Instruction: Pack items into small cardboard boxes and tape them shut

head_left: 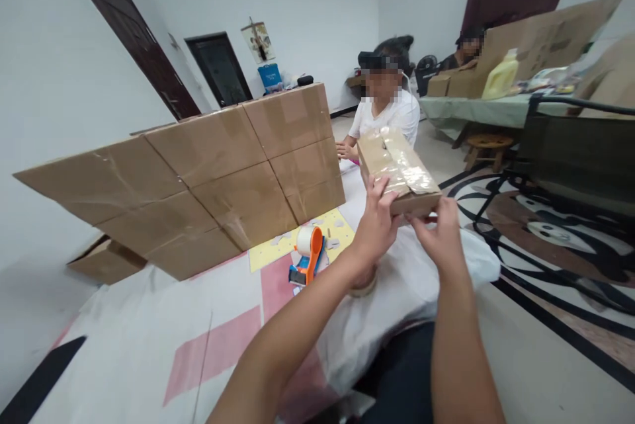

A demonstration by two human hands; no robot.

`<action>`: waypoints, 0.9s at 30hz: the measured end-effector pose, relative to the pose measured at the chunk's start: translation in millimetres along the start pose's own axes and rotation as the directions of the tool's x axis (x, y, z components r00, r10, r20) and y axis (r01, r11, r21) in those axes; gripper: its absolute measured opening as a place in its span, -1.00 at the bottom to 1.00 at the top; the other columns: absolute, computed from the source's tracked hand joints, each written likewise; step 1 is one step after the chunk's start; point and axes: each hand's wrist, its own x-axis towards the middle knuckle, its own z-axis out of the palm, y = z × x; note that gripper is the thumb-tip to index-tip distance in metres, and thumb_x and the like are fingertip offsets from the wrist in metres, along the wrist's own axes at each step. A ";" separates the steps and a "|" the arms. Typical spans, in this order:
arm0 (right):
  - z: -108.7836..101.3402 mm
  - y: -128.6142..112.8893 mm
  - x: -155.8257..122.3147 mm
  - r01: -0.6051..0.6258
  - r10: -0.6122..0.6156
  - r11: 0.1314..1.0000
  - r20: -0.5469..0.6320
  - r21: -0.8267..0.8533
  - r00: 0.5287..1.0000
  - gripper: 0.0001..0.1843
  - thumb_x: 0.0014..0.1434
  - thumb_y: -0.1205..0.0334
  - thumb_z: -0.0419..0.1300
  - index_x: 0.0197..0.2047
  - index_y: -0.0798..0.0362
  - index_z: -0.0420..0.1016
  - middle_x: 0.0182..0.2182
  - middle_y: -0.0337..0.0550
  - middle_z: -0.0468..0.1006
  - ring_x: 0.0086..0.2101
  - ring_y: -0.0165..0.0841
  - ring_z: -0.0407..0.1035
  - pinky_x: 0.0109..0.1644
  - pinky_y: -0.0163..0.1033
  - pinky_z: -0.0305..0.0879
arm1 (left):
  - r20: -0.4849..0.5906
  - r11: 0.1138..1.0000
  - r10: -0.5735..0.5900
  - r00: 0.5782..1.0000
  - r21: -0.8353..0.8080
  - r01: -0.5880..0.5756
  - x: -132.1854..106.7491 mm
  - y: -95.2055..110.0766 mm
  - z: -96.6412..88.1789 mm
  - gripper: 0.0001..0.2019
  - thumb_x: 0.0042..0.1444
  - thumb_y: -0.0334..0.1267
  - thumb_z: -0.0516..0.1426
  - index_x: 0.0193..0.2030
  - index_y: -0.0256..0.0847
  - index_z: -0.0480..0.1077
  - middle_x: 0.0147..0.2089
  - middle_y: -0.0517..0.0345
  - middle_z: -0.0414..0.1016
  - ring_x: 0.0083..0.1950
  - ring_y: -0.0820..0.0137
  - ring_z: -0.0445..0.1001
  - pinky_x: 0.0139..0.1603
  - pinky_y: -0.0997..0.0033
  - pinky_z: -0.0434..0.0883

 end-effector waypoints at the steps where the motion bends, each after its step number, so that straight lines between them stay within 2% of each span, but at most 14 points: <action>1: 10.6 18.8 0.2 -0.049 0.049 0.999 0.023 -0.003 0.999 -0.69 0.11 0.09 0.28 -0.13 0.03 0.37 -0.20 -0.04 0.28 -0.18 -0.19 0.30 -0.23 -0.09 0.40 | 0.052 0.999 -0.032 0.998 -0.005 0.033 -3.3 -13.5 13.9 -0.45 0.28 -0.44 0.05 0.29 -0.08 -0.14 0.48 -0.25 -0.14 0.58 0.07 -0.44 0.49 -0.31 0.01; 3: 35.1 47.8 -2.0 -0.138 0.143 0.989 0.089 -0.059 0.986 -0.66 0.06 0.06 0.27 -0.16 0.06 0.37 -0.25 -0.07 0.29 -0.18 -0.14 0.31 -0.10 0.04 0.41 | 0.138 0.993 -0.120 0.983 0.025 0.118 -12.4 -38.2 31.8 -0.44 0.23 -0.44 0.09 0.28 -0.13 -0.07 0.45 -0.30 -0.07 0.57 -0.01 -0.42 0.46 -0.33 0.07; 5: 57.6 64.1 -7.1 -0.204 0.216 0.972 0.107 -0.118 0.970 -0.55 0.03 0.07 0.26 -0.04 0.11 0.37 -0.19 0.01 0.33 -0.07 -0.05 0.32 0.07 0.16 0.35 | 0.170 0.977 -0.207 0.963 0.082 0.196 -19.6 -56.4 40.1 -0.48 0.21 -0.41 0.13 0.25 -0.16 0.01 0.42 -0.31 -0.01 0.57 -0.05 -0.36 0.42 -0.33 0.15; 8: 78.1 72.4 -17.7 -0.297 0.310 0.944 0.077 -0.147 0.948 -0.25 0.04 0.08 0.24 0.26 0.17 0.19 0.04 0.21 0.30 0.09 0.05 0.27 0.19 0.21 0.28 | 0.152 0.952 -0.287 0.946 0.154 0.264 -18.4 -72.1 48.7 -0.51 0.19 -0.39 0.16 0.22 -0.19 0.09 0.42 -0.30 0.02 0.57 -0.04 -0.33 0.38 -0.25 0.26; 10: 82.1 74.7 -24.8 -0.382 0.393 0.914 0.065 -0.140 0.917 -0.15 0.04 0.05 0.23 0.33 0.17 0.10 0.11 0.27 0.25 0.09 0.06 0.31 0.17 0.21 0.32 | 0.128 0.937 -0.324 0.937 0.177 0.300 -10.1 -79.9 57.5 -0.50 0.18 -0.40 0.17 0.21 -0.20 0.11 0.44 -0.32 0.01 0.57 -0.02 -0.35 0.37 -0.20 0.28; 13: 79.8 79.2 -33.9 -0.452 0.459 0.886 0.063 -0.101 0.886 -0.23 0.06 0.04 0.19 0.29 0.16 0.17 0.09 0.25 0.28 -0.02 -0.01 0.40 0.06 0.16 0.43 | 0.105 0.920 -0.370 0.923 0.181 0.348 4.6 -93.7 74.3 -0.51 0.20 -0.41 0.17 0.23 -0.24 0.11 0.45 -0.39 -0.03 0.57 -0.04 -0.41 0.35 -0.23 0.28; 16: 75.5 83.5 -38.9 -0.393 0.399 0.916 0.071 -0.083 0.914 -0.40 0.07 0.07 0.15 0.16 0.13 0.31 0.02 0.18 0.36 -0.07 -0.08 0.43 0.01 0.11 0.48 | 0.096 0.908 -0.401 0.911 0.172 0.382 15.7 -107.0 87.8 -0.50 0.20 -0.45 0.16 0.24 -0.28 0.12 0.46 -0.47 -0.05 0.56 -0.07 -0.46 0.37 -0.29 0.22; 19: 71.2 84.5 -36.8 -0.352 0.355 0.933 0.037 -0.079 0.934 -0.60 0.04 0.08 0.16 -0.06 0.05 0.43 -0.09 0.12 0.45 -0.19 -0.11 0.46 -0.09 0.09 0.49 | 0.110 0.905 -0.413 0.904 0.160 0.394 24.0 -110.2 88.8 -0.57 0.22 -0.45 0.14 0.21 -0.31 0.18 0.46 -0.50 -0.04 0.56 -0.10 -0.40 0.36 -0.28 0.21; 21: 67.1 81.2 -32.3 -0.350 0.352 0.933 0.011 -0.080 0.936 -0.73 0.01 0.04 0.18 -0.24 -0.01 0.44 -0.19 0.14 0.49 -0.29 -0.11 0.45 -0.15 0.10 0.47 | 0.121 0.911 -0.402 0.908 0.152 0.383 28.0 -103.0 76.5 -0.61 0.22 -0.43 0.15 0.18 -0.33 0.24 0.44 -0.49 0.05 0.55 -0.15 -0.22 0.35 -0.30 0.21; 23: 62.1 73.4 -27.3 -0.347 0.350 0.933 0.022 -0.093 0.937 -0.79 -0.03 0.01 0.19 -0.37 -0.06 0.41 -0.28 0.17 0.52 -0.35 -0.09 0.45 -0.15 0.13 0.43 | 0.122 0.927 -0.362 0.924 0.147 0.344 27.9 -88.5 49.8 -0.61 0.20 -0.38 0.19 0.15 -0.33 0.30 0.39 -0.43 0.17 0.50 -0.15 0.02 0.35 -0.28 0.24; 25: 56.9 62.5 -24.1 -0.362 0.367 0.926 0.034 -0.111 0.929 -0.79 -0.12 -0.02 0.19 -0.45 -0.09 0.38 -0.35 0.17 0.54 -0.35 -0.03 0.46 -0.13 0.18 0.41 | 0.111 0.950 -0.290 0.951 0.149 0.273 19.9 -70.3 7.6 -0.65 0.19 -0.32 0.22 0.10 -0.31 0.36 0.34 -0.35 0.27 0.42 -0.06 0.23 0.34 -0.09 0.32; 27: 51.6 51.6 -23.9 -0.385 0.394 0.914 0.050 -0.129 0.918 -0.80 -0.17 -0.04 0.18 -0.49 -0.13 0.37 -0.45 0.12 0.54 -0.36 0.06 0.47 -0.12 0.26 0.37 | 0.094 0.970 -0.195 0.976 0.164 0.178 -0.4 -53.4 -48.7 -0.80 0.23 -0.27 0.19 -0.02 -0.19 0.42 0.27 -0.16 0.40 0.29 0.12 0.42 0.24 0.16 0.46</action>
